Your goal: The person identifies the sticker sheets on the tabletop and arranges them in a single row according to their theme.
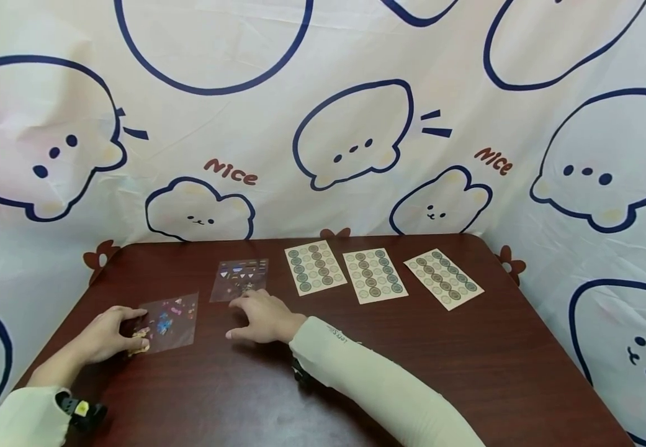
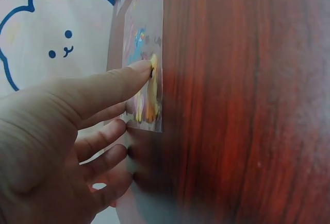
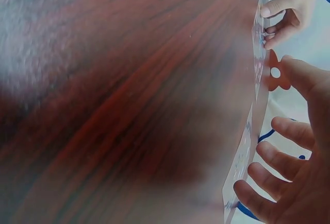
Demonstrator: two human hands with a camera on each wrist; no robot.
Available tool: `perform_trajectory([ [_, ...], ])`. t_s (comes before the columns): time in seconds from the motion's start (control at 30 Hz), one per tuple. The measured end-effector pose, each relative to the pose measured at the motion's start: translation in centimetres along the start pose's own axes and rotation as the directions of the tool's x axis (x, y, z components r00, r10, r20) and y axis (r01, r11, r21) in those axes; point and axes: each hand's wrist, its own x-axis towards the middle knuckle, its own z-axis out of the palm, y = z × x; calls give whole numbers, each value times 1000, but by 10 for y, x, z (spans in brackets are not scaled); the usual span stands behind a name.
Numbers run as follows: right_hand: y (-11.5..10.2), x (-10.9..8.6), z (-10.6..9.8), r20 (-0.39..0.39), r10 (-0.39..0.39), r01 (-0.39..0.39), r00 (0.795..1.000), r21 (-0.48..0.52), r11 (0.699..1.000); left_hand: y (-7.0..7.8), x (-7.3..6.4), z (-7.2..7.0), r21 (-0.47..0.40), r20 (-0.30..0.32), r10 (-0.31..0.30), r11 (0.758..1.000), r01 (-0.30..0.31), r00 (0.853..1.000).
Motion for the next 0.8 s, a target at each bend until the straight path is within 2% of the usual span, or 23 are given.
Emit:
perform_trajectory([
  [0.4, -11, -1, 5, 7, -20, 20, 1000, -8, 1000, 5, -13, 0, -5, 28, 32, 999, -32, 999],
  [0.8, -27, -1, 15, 59, -63, 63, 996, -2, 998, 20, -13, 4, -9, 55, 63, 998, -63, 997],
])
